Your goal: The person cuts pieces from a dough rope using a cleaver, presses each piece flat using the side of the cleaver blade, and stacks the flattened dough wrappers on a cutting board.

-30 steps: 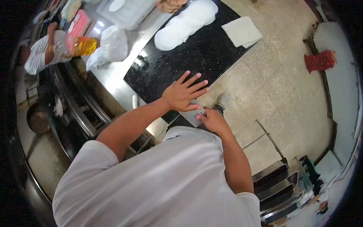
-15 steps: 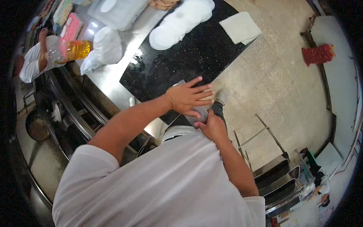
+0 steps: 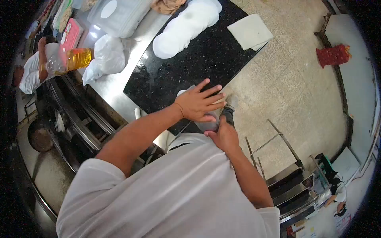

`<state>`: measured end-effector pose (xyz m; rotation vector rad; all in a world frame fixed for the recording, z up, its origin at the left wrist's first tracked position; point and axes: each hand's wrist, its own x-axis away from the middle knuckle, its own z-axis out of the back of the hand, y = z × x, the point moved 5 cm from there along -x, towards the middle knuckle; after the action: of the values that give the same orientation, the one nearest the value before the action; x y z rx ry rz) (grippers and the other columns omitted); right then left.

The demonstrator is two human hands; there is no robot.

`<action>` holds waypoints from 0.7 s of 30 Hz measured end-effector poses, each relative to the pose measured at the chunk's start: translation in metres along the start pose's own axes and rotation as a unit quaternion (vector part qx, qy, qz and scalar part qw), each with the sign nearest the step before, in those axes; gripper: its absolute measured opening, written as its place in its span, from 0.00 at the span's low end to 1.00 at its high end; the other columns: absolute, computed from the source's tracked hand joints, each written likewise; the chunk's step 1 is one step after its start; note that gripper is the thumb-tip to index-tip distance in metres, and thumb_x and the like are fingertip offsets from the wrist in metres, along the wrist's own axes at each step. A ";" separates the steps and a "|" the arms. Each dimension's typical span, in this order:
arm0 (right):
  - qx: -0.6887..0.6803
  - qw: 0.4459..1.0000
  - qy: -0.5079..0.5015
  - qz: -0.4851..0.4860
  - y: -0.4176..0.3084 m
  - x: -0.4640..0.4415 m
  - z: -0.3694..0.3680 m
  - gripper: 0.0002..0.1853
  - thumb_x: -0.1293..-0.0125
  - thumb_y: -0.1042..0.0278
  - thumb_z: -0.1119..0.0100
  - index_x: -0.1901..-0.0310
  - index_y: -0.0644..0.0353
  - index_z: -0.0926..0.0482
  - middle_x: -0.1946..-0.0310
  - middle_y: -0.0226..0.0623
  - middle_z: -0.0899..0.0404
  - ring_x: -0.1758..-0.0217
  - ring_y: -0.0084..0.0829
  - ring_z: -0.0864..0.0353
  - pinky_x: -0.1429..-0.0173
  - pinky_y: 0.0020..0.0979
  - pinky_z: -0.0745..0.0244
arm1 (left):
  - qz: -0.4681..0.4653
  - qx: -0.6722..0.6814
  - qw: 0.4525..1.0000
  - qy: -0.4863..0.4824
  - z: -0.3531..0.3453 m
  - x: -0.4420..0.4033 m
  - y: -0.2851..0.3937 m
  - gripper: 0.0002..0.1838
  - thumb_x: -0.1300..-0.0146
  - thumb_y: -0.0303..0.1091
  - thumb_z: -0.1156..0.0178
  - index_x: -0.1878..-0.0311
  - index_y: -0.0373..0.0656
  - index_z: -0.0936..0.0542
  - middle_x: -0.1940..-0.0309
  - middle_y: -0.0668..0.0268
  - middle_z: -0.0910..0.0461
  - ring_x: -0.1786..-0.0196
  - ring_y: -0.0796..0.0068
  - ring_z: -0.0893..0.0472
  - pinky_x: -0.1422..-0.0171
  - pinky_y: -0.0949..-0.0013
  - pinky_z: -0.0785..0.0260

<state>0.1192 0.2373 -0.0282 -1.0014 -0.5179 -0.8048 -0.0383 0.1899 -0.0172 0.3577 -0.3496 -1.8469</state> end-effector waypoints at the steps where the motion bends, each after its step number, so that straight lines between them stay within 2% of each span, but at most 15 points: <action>1: 0.022 0.999 0.034 -0.020 -0.007 0.011 0.011 0.40 0.45 0.48 0.22 0.40 0.67 0.32 0.61 0.58 0.14 0.54 0.59 0.13 0.50 0.53 0.20 | -0.003 0.011 1.000 -0.006 0.006 -0.007 -0.008 0.35 0.34 0.68 0.46 0.31 0.59 0.23 0.27 0.66 0.29 0.20 0.58 0.38 0.16 0.37 0.59; 3: 0.077 0.996 0.027 -0.022 -0.024 -0.006 0.042 0.40 0.47 0.48 0.21 0.43 0.67 0.30 0.59 0.57 0.14 0.53 0.57 0.13 0.51 0.52 0.19 | 0.021 -0.092 0.995 -0.010 0.021 -0.026 -0.034 0.35 0.34 0.68 0.46 0.31 0.58 0.23 0.28 0.65 0.28 0.21 0.57 0.37 0.16 0.38 0.57; 7: 0.116 0.993 0.021 0.018 -0.056 -0.050 0.078 0.38 0.48 0.49 0.20 0.45 0.67 0.28 0.57 0.58 0.14 0.51 0.56 0.13 0.50 0.50 0.19 | 0.065 -0.088 0.992 0.059 0.042 -0.036 -0.080 0.36 0.32 0.66 0.47 0.28 0.54 0.25 0.26 0.61 0.31 0.20 0.53 0.40 0.17 0.38 0.57; 8: 0.113 0.993 0.035 -0.004 -0.060 -0.045 0.078 0.37 0.48 0.50 0.21 0.46 0.69 0.27 0.56 0.60 0.15 0.51 0.57 0.13 0.48 0.51 0.19 | 0.063 -0.090 0.993 0.048 0.040 -0.036 -0.084 0.38 0.33 0.67 0.48 0.28 0.54 0.26 0.25 0.58 0.32 0.19 0.50 0.42 0.16 0.37 0.59; 9: 0.118 0.992 0.032 -0.004 -0.052 -0.037 0.069 0.37 0.48 0.50 0.21 0.46 0.69 0.27 0.56 0.60 0.15 0.51 0.57 0.13 0.48 0.51 0.19 | 0.067 -0.088 0.993 0.050 0.035 -0.033 -0.077 0.38 0.33 0.67 0.48 0.28 0.54 0.26 0.25 0.58 0.32 0.19 0.50 0.42 0.16 0.37 0.59; 12: -0.006 0.999 0.009 0.050 0.006 -0.004 0.004 0.35 0.47 0.52 0.21 0.46 0.66 0.28 0.58 0.54 0.13 0.51 0.56 0.14 0.46 0.50 0.20 | 0.047 -0.044 0.998 -0.005 0.005 -0.002 -0.026 0.39 0.34 0.70 0.48 0.28 0.54 0.26 0.23 0.58 0.34 0.17 0.50 0.45 0.16 0.36 0.63; 13: -0.047 0.997 -0.004 0.068 0.025 0.005 -0.011 0.35 0.46 0.52 0.22 0.46 0.65 0.28 0.58 0.54 0.13 0.50 0.56 0.14 0.46 0.50 0.20 | 0.012 -0.020 0.999 -0.039 -0.007 0.003 -0.005 0.38 0.34 0.70 0.47 0.29 0.55 0.24 0.24 0.60 0.33 0.18 0.51 0.43 0.16 0.36 0.63; 14: -0.046 0.997 -0.003 0.069 0.023 0.002 -0.005 0.35 0.46 0.52 0.22 0.46 0.65 0.28 0.58 0.54 0.13 0.50 0.56 0.14 0.46 0.50 0.20 | -0.001 -0.018 1.000 -0.022 -0.010 -0.003 0.006 0.38 0.35 0.70 0.47 0.30 0.56 0.23 0.24 0.60 0.32 0.18 0.52 0.42 0.16 0.36 0.62; 16: -0.005 0.999 0.012 -0.030 0.018 0.012 0.015 0.36 0.47 0.51 0.22 0.44 0.64 0.29 0.57 0.53 0.13 0.50 0.55 0.14 0.47 0.49 0.20 | -0.021 -0.004 1.000 -0.007 -0.010 -0.021 0.005 0.37 0.35 0.71 0.47 0.31 0.57 0.23 0.24 0.61 0.32 0.19 0.53 0.41 0.16 0.36 0.61; 17: -0.012 0.999 0.010 -0.043 0.012 0.012 0.028 0.36 0.47 0.51 0.22 0.44 0.64 0.29 0.57 0.53 0.13 0.50 0.55 0.14 0.47 0.49 0.20 | 0.007 -0.024 1.000 0.005 -0.002 -0.028 -0.008 0.37 0.35 0.70 0.46 0.31 0.57 0.23 0.25 0.61 0.32 0.19 0.53 0.40 0.16 0.36 0.60; 19: 0.086 0.996 -0.008 -0.011 -0.011 -0.018 0.069 0.35 0.45 0.49 0.23 0.44 0.64 0.28 0.57 0.58 0.15 0.51 0.58 0.14 0.48 0.51 0.20 | 0.022 -0.054 0.998 0.020 0.008 -0.042 -0.026 0.37 0.34 0.70 0.46 0.31 0.57 0.23 0.25 0.62 0.31 0.20 0.54 0.39 0.17 0.37 0.59; 21: 0.133 0.991 0.011 0.024 -0.028 -0.042 0.092 0.35 0.46 0.47 0.23 0.45 0.64 0.27 0.57 0.57 0.14 0.51 0.56 0.13 0.47 0.50 0.19 | 0.093 -0.090 0.990 0.055 0.027 -0.048 -0.058 0.37 0.34 0.69 0.46 0.29 0.56 0.25 0.24 0.60 0.33 0.19 0.53 0.40 0.17 0.37 0.58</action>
<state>0.0687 0.3251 -0.0013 -0.7565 -0.5639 -0.6819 -0.0861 0.2547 -0.0133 0.2911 -0.1327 -1.6529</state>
